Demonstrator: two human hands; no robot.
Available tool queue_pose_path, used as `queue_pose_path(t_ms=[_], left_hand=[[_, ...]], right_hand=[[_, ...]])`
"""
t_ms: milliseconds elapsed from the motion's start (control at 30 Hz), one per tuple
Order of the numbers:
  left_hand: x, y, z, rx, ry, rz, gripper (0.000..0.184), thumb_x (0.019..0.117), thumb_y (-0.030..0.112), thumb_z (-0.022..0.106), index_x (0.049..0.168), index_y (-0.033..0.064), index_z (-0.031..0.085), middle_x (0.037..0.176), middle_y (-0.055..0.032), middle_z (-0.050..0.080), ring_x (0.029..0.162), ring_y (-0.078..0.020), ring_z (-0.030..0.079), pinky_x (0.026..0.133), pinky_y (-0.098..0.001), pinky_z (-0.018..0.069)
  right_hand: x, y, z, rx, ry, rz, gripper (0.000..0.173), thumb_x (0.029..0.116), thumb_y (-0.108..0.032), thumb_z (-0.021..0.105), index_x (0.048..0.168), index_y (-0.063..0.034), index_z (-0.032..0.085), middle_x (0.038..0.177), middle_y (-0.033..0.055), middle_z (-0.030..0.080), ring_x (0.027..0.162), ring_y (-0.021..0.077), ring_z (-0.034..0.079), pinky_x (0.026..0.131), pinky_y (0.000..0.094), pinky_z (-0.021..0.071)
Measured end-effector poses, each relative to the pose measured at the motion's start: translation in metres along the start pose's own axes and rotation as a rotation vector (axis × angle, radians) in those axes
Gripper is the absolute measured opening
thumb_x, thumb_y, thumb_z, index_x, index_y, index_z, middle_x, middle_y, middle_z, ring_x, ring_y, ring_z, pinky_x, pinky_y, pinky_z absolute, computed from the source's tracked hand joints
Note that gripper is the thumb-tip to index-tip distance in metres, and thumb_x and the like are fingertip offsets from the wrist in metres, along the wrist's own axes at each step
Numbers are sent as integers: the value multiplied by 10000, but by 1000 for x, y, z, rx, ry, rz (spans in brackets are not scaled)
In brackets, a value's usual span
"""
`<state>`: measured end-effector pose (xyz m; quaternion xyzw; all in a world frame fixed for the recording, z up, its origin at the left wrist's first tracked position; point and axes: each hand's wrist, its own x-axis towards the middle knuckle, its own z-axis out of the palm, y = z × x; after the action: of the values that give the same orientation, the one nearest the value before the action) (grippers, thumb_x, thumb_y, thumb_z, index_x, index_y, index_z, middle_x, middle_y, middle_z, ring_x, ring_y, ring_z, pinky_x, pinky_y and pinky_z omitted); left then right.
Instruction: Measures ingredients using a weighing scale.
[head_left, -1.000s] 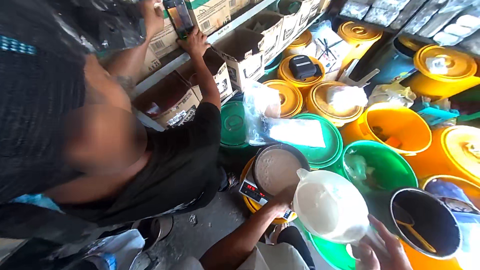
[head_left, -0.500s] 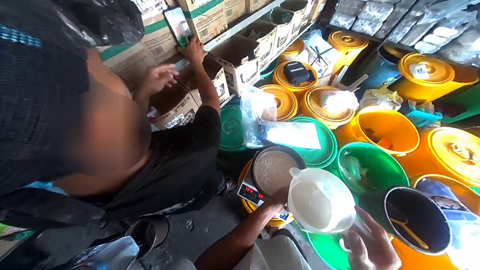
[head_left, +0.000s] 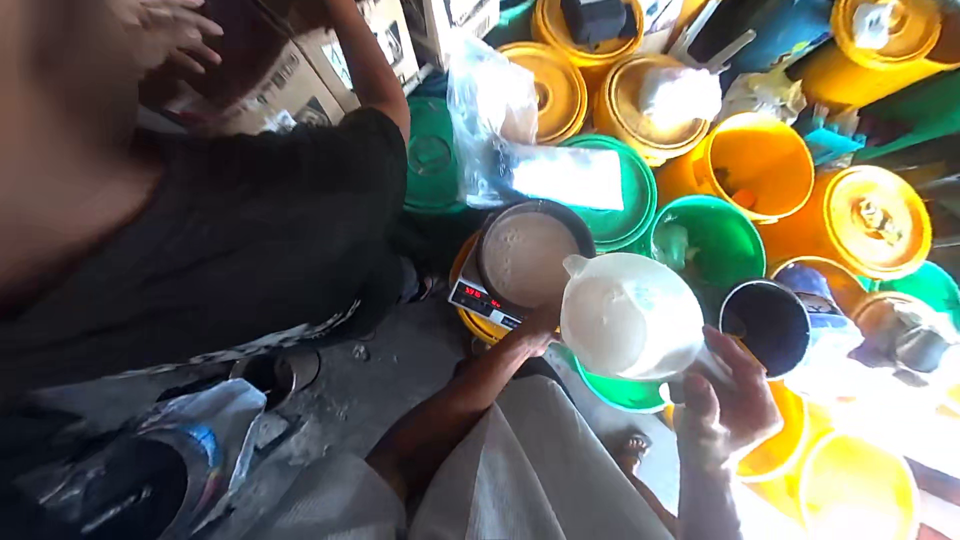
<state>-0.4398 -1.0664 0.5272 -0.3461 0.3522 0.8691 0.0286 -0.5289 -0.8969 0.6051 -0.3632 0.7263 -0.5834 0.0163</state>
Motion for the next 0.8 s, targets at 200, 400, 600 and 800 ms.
queue_pose_path(t_ms=[200, 400, 600, 800], left_hand=[[25, -49, -1, -134, -140, -77, 217, 1107, 175, 371, 1188, 124, 566, 976, 13, 648, 880, -86, 638, 775, -289, 551], [31, -78, 2, -259, -174, -199, 217, 1115, 202, 373, 1181, 126, 566, 968, -12, 645, 876, -128, 644, 770, -327, 558], [33, -90, -3, -303, -214, -242, 188, 1101, 147, 403, 1231, 121, 536, 1022, -26, 634, 923, -138, 642, 816, -349, 558], [36, -100, -8, -324, -206, -271, 250, 1114, 217, 352, 1233, 118, 549, 1028, -47, 642, 923, -170, 651, 797, -382, 564]], right_hand=[[-4, -1, -9, -148, -63, 72, 481, 975, -404, 647, 1300, -50, 636, 1147, -136, 713, 710, -87, 618, 570, 138, 537], [-14, 3, -7, -225, -121, 195, 510, 946, -303, 664, 1271, 85, 602, 1107, -44, 716, 661, -81, 591, 566, 135, 532], [-15, 7, -1, -256, -172, 239, 504, 931, -235, 651, 1253, 146, 581, 1034, -13, 712, 655, -92, 583, 570, 117, 523], [-12, 8, 7, -312, -207, 277, 489, 935, -208, 636, 1257, 158, 586, 1032, 52, 699, 644, -88, 566, 566, 113, 513]])
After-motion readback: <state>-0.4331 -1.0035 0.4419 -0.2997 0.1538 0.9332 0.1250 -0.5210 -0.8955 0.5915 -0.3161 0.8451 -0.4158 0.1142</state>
